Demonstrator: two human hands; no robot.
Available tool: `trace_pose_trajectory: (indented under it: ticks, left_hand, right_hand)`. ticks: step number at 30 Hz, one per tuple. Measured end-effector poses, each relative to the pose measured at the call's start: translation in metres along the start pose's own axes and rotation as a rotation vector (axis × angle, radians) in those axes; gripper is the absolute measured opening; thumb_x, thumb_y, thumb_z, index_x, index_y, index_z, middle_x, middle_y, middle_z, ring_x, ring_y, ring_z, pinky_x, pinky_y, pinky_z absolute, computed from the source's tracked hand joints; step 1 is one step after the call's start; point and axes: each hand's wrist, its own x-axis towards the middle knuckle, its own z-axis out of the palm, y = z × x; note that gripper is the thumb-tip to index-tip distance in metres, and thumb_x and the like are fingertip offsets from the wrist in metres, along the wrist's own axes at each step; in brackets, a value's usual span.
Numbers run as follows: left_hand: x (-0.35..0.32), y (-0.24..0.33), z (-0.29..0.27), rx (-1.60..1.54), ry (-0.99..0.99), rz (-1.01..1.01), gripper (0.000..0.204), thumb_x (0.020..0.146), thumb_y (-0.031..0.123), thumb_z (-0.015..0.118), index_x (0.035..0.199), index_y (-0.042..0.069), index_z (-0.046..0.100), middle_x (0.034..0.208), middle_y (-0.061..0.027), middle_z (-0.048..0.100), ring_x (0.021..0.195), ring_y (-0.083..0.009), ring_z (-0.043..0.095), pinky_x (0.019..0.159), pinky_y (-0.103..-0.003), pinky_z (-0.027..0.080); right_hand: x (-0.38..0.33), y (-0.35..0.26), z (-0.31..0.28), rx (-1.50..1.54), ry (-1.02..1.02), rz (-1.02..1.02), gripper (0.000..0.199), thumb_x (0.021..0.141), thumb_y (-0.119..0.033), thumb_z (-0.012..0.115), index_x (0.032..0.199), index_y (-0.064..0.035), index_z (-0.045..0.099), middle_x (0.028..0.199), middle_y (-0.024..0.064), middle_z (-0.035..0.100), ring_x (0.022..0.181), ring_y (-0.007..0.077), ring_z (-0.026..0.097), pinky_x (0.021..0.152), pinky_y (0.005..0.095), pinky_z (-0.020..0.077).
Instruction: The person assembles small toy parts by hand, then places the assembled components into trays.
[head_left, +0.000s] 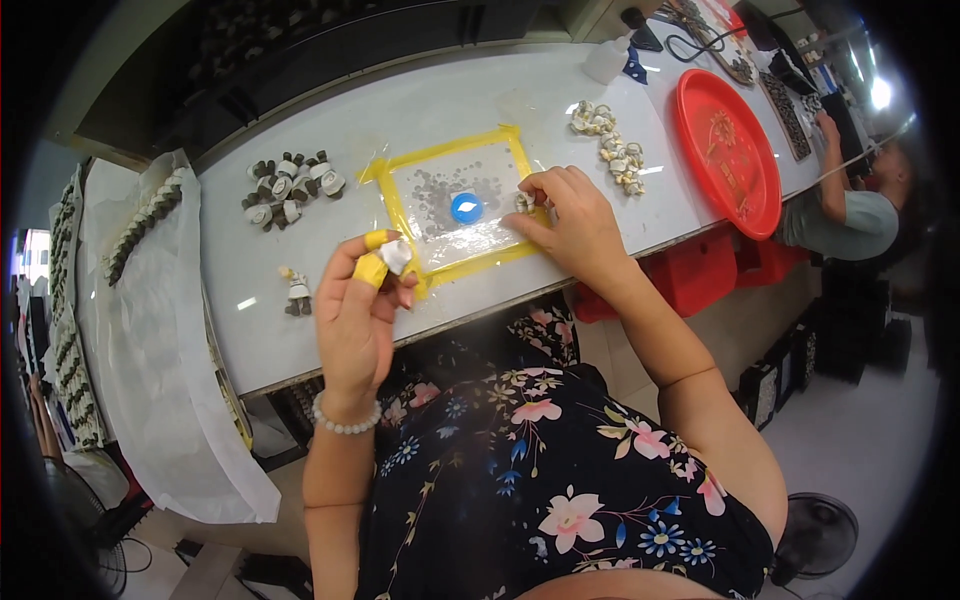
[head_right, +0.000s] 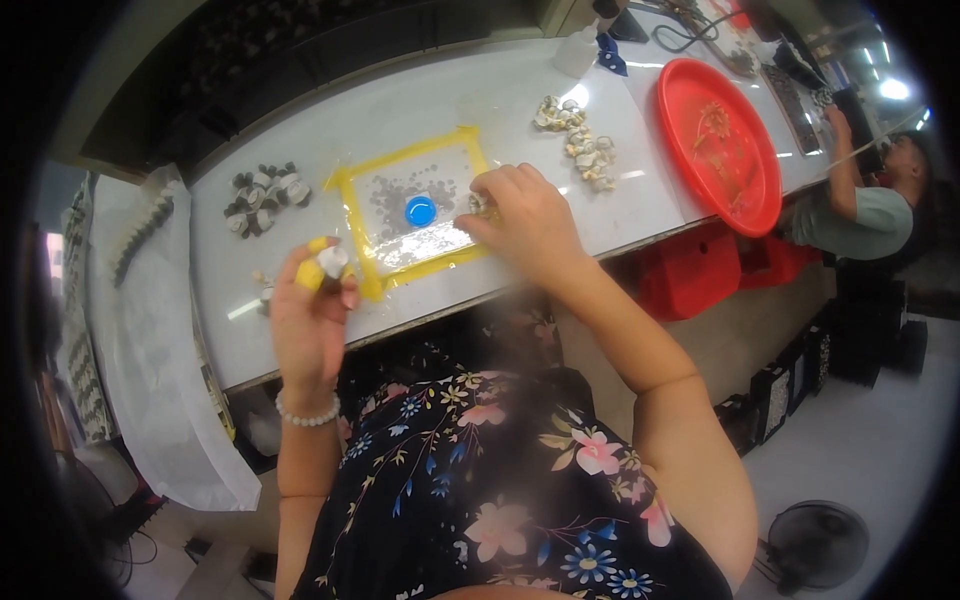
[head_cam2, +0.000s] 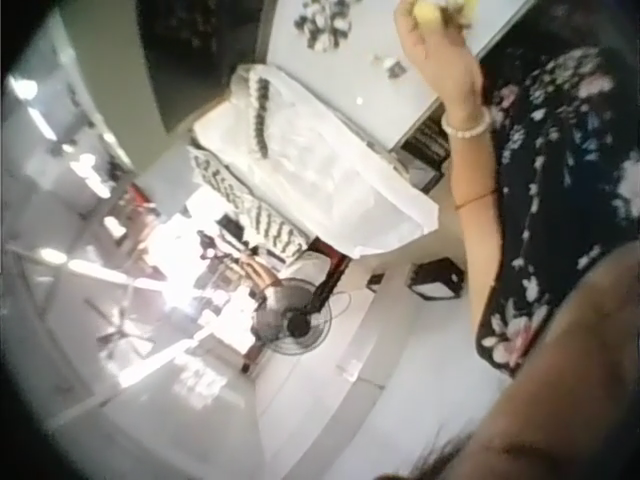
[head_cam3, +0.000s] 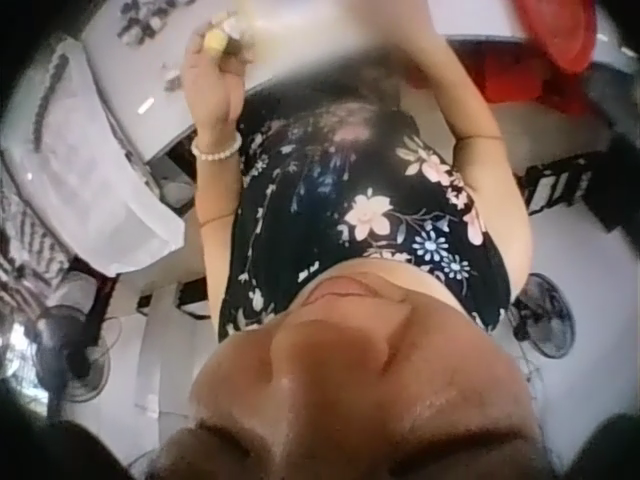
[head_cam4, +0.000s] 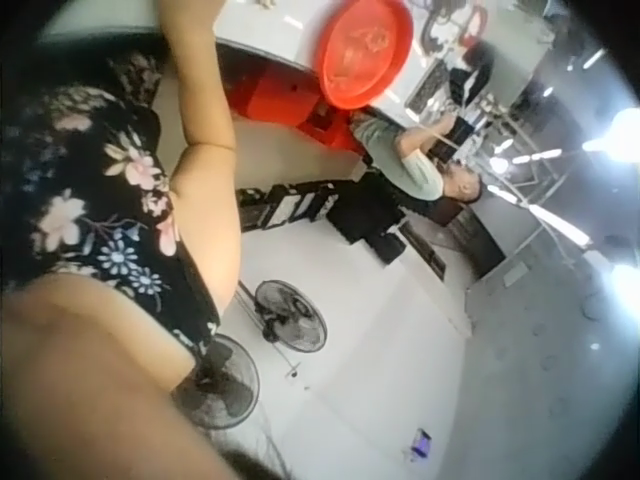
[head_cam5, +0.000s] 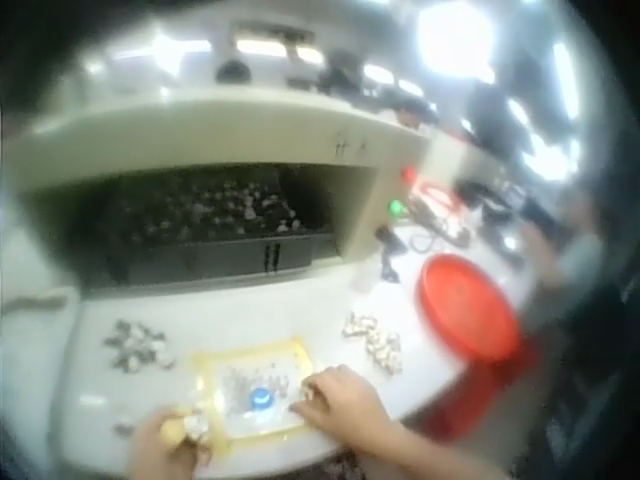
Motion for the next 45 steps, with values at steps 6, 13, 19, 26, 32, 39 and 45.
trace_pose_trajectory:
  ticks: [6,13,19,26,32,39,45]
  left_hand:
    - [0.001,-0.02,-0.006,-0.251,-0.018,-0.135,0.025,0.098,0.016,0.041,0.112,-0.002,0.051,0.098,-0.0091,0.059,0.073,-0.0144,0.053,0.061,-0.026,0.043]
    - [0.003,-0.033,-0.009,-0.149,0.076,-0.108,0.022,0.097,0.015,0.048,0.112,-0.001,0.052,0.1,-0.0099,0.061,0.077,-0.0154,0.057,0.065,-0.027,0.049]
    - [0.002,-0.033,-0.01,-0.099,-0.002,-0.086,0.026,0.091,0.006,0.056,0.116,0.0,0.049,0.1,-0.0123,0.062,0.084,-0.0184,0.062,0.071,-0.031,0.053]
    - [0.002,-0.035,-0.01,-0.121,-0.002,-0.067,0.031,0.088,0.001,0.058,0.117,-0.001,0.048,0.102,-0.0144,0.062,0.09,-0.0207,0.063,0.076,-0.033,0.054]
    - [0.001,-0.035,-0.009,-0.11,0.0,-0.075,0.031,0.087,0.0,0.059,0.116,-0.003,0.048,0.102,-0.0164,0.062,0.092,-0.0217,0.064,0.075,-0.033,0.055]
    - [0.001,-0.035,-0.009,-0.092,-0.004,-0.068,0.029,0.086,-0.001,0.06,0.113,-0.004,0.049,0.101,-0.0187,0.063,0.084,-0.0221,0.066,0.074,-0.033,0.056]
    - [0.002,-0.035,-0.008,-0.105,0.007,-0.066,0.029,0.086,-0.001,0.06,0.112,-0.004,0.049,0.101,-0.0181,0.063,0.084,-0.0219,0.066,0.075,-0.033,0.055]
  right_hand:
    - [0.0,0.006,-0.003,0.138,-0.021,0.047,0.021,0.07,-0.008,0.069,0.089,-0.0029,0.063,0.078,0.0103,0.06,0.075,0.0269,0.058,0.066,0.0352,0.0478]
    - [0.011,0.007,-0.01,-0.031,-0.06,-0.115,0.019,0.074,-0.006,0.069,0.093,-0.001,0.067,0.085,0.0094,0.061,0.073,0.0218,0.06,0.064,0.0312,0.0494]
    - [0.022,-0.003,-0.008,0.255,-0.126,-0.03,0.02,0.074,-0.005,0.068,0.093,-0.0017,0.068,0.082,0.0092,0.06,0.072,0.0224,0.06,0.064,0.03,0.0492]
    - [0.038,-0.017,0.003,0.247,-0.248,-0.133,0.021,0.073,-0.005,0.068,0.094,-0.004,0.069,0.079,0.0086,0.059,0.071,0.0221,0.06,0.063,0.029,0.0491]
    - [0.042,-0.017,0.006,0.135,-0.257,-0.26,0.021,0.072,-0.005,0.068,0.094,-0.0049,0.07,0.078,0.008,0.059,0.071,0.0224,0.059,0.06,0.0303,0.049]
    - [0.039,-0.023,0.0,0.196,-0.183,-0.208,0.023,0.072,-0.004,0.068,0.095,-0.0053,0.069,0.081,0.0081,0.058,0.072,0.0226,0.058,0.062,0.0298,0.0491]
    - [0.039,-0.022,0.0,0.173,-0.176,-0.235,0.024,0.071,-0.004,0.069,0.096,-0.0058,0.069,0.083,0.0085,0.059,0.075,0.0232,0.059,0.064,0.03,0.0494]
